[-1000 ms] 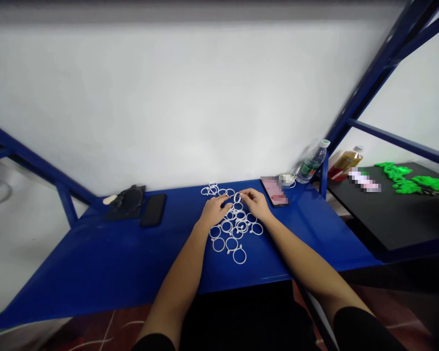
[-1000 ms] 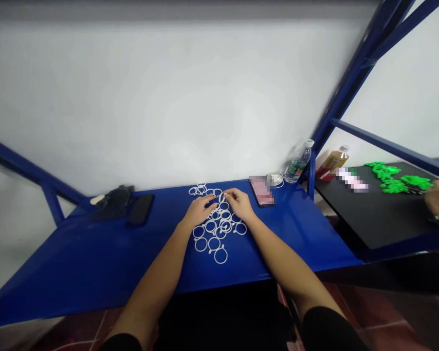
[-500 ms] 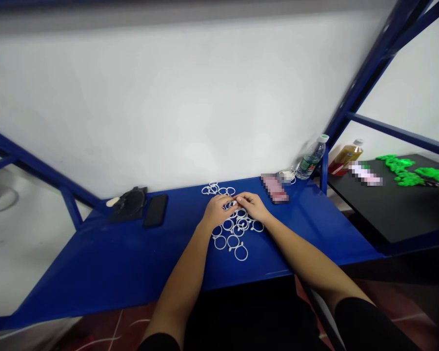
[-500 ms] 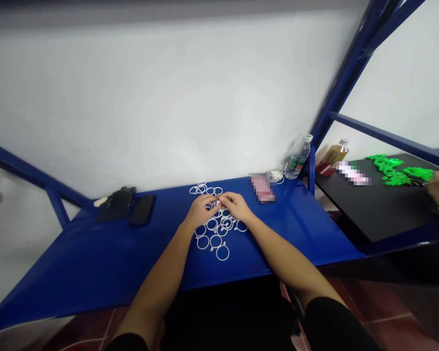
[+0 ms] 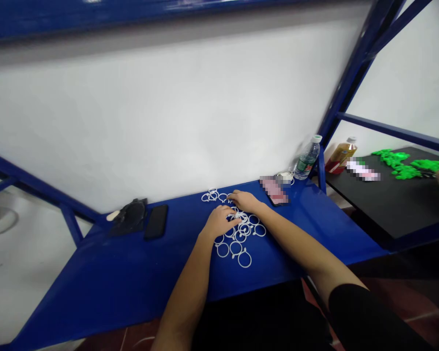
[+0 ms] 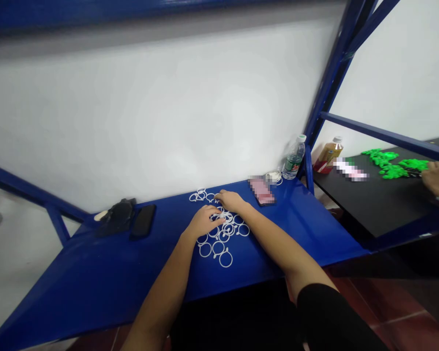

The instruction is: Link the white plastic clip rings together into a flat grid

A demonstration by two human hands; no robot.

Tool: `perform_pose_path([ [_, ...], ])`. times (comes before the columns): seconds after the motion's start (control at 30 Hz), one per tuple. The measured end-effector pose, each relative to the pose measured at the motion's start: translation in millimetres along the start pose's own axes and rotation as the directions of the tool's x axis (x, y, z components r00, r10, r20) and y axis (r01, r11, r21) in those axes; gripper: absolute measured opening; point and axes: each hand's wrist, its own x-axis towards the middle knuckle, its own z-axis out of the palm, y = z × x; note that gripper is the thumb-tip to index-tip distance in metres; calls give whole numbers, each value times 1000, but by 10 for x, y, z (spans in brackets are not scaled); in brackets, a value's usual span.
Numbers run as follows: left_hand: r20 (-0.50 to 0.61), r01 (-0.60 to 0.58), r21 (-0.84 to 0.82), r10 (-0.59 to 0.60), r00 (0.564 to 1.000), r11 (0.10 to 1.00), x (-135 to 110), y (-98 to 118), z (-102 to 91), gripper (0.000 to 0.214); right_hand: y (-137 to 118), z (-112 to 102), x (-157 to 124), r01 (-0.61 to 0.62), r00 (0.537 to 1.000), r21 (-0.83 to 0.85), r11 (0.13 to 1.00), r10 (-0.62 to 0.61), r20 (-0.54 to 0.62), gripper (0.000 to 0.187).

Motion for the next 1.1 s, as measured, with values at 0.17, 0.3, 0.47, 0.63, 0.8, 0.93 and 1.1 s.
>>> perform_pose_path([
  [0.17,-9,-34,-82,34,999,996,14,50,-22,21,-38,5,-163,-30,989,92,995,43,-142,42],
  [0.3,-55,-52,-94,47,997,994,41,29,-11,28,-102,-40,-267,33,954,281,959,54,-296,30],
  [0.47,-252,37,-65,-52,966,997,56,-62,20,11,-275,-67,-372,115,923,453,884,74,-378,20],
  [0.63,-317,45,-27,-51,947,999,51,-117,23,16,-401,-73,-431,164,916,539,826,75,-393,19],
  [0.8,-244,56,-52,-67,967,997,38,-56,-63,24,-435,-102,-454,101,946,702,705,150,-287,28],
  [0.93,-198,29,-121,-53,979,992,26,-43,-153,32,-437,-95,-449,62,963,784,618,168,-209,33],
  [1.1,-291,66,-179,-117,949,982,-7,-184,-234,26,-444,-135,-334,96,964,710,698,112,-241,30],
])
